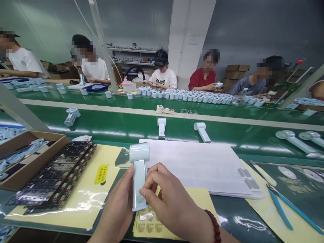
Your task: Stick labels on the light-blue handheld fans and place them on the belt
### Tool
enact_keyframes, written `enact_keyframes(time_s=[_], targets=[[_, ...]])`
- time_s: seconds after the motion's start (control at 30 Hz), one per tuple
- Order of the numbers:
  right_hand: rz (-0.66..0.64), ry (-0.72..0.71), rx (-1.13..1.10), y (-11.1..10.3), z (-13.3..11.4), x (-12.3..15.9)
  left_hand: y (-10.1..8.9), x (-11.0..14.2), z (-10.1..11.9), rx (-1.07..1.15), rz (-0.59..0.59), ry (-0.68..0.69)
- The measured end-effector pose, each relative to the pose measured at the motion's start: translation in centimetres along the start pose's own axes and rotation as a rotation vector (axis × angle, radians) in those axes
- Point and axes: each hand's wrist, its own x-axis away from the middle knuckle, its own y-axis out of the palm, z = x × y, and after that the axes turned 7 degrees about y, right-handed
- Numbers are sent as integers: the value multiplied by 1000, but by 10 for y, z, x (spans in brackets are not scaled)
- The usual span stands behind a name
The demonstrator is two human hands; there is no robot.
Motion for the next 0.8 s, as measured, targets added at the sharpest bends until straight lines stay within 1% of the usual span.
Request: enact_keyframes(time_s=[0.1,0.2,0.27,0.33,0.4,0.47,0.53,0.6,0.63,0.73,0.8], targets=[[28,-60,86,2,2,-1,-2,0,3,24,-84,-18],[29,-73,59,1,1,-3,-6,2,8,24,-207,-35],[31,-43,-14,-1,0,-4,-8,4,11,-14,-276,-41],[32,11,-112,-3,-2,-7,-9,7,13,-63,-315,-33],[35,69,-255,-5,-3,-11,-10,8,16,-91,-331,-18],[62,95,-400,-8,-1,-17,-11,5,19,-102,-333,-8],[124,86,-443,-13,1,-24,-13,-4,26,-129,-323,3],[151,91,-314,-18,4,-29,-14,-19,38,-190,-283,36],[126,105,-173,-20,6,-32,-15,-30,46,-234,-250,56],[-42,120,330,-20,10,-39,-14,-71,72,-393,-107,115],[-121,91,540,-14,12,-47,-12,-104,86,-473,-33,143]])
